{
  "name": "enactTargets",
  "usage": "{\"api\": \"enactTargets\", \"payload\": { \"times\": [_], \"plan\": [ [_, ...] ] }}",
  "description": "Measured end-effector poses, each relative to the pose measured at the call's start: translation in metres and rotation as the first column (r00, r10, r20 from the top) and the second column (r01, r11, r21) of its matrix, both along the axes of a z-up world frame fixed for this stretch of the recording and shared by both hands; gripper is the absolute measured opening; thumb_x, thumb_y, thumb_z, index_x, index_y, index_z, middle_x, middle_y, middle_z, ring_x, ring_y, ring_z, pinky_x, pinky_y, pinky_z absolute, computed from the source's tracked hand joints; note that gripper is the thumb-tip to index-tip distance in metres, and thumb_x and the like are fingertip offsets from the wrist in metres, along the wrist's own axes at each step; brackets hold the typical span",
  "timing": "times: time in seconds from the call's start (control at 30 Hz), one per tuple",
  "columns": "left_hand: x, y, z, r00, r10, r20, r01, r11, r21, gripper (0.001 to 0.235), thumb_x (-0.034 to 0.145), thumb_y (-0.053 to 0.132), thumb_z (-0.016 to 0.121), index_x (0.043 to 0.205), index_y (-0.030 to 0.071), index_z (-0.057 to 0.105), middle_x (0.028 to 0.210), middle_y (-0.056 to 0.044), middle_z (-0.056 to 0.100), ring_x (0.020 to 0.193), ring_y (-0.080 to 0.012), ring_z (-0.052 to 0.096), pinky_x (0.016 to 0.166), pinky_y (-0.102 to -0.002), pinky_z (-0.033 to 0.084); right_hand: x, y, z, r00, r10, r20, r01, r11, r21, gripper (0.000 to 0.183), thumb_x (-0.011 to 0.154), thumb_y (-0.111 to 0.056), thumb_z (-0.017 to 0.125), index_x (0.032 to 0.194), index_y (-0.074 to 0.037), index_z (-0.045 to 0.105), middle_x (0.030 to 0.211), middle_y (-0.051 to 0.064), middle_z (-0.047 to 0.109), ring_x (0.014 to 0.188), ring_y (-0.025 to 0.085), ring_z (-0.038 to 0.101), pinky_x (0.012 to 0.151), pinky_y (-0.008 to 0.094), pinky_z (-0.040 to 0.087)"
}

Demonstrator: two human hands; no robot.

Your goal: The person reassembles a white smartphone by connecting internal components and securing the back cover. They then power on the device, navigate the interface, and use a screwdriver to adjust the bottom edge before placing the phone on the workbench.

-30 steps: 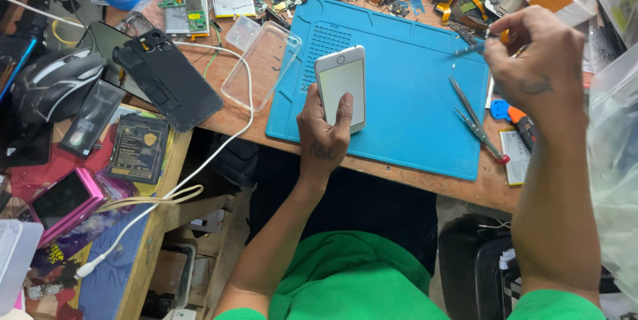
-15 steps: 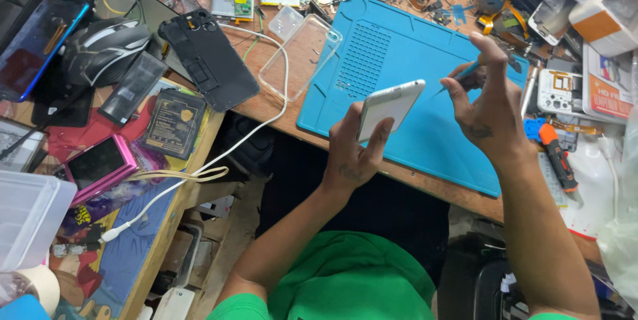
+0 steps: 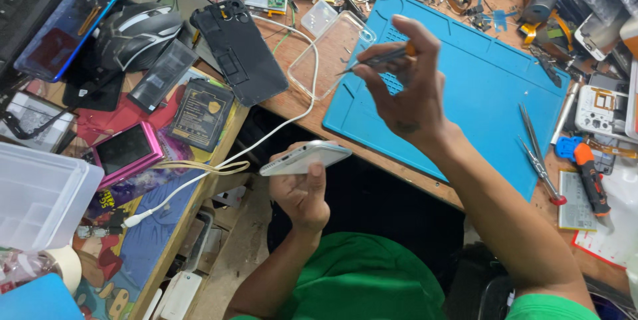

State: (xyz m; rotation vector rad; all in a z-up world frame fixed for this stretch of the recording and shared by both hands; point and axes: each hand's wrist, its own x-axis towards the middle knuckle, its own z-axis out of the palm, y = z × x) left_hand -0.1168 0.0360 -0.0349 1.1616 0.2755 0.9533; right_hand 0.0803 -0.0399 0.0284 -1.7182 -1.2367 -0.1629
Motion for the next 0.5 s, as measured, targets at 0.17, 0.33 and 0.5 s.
{"api": "enactTargets", "payload": {
  "times": [0.17,0.33,0.5],
  "plan": [
    [-0.01,0.011,-0.008,0.994,0.084,-0.071,-0.086,0.996,-0.036,0.036,0.105,0.019,0.062,0.126,-0.006,0.049,0.118,-0.016,0.063,0.108,-0.0176,0.063,0.097,-0.031,0.052,0.0,0.035,-0.006,1.0,-0.011,-0.019,0.011,1.0,-0.013,0.066,0.107,0.002,0.072,0.151,-0.007,0.024,0.116,0.016,0.072,0.109,0.024,0.077,0.092,0.033,0.066],
    [-0.015,0.023,-0.01,0.989,0.101,-0.108,-0.105,0.994,-0.028,0.035,0.106,0.021,0.064,0.126,-0.007,0.053,0.116,-0.014,0.063,0.107,-0.0162,0.061,0.096,-0.031,0.051,0.0,0.044,-0.016,0.998,0.024,-0.056,-0.026,0.999,-0.035,0.066,0.107,0.003,0.071,0.153,-0.006,0.024,0.117,0.017,0.071,0.112,0.024,0.077,0.093,0.034,0.066],
    [-0.018,0.031,-0.003,0.985,0.083,-0.149,-0.091,0.995,-0.045,0.035,0.105,0.019,0.065,0.126,-0.007,0.055,0.117,-0.016,0.065,0.109,-0.0178,0.064,0.097,-0.031,0.053,0.001,0.05,-0.022,0.997,0.031,-0.072,-0.034,0.999,-0.034,0.066,0.107,0.001,0.072,0.153,-0.005,0.024,0.116,0.017,0.071,0.11,0.024,0.077,0.095,0.034,0.066]
  ]
}}
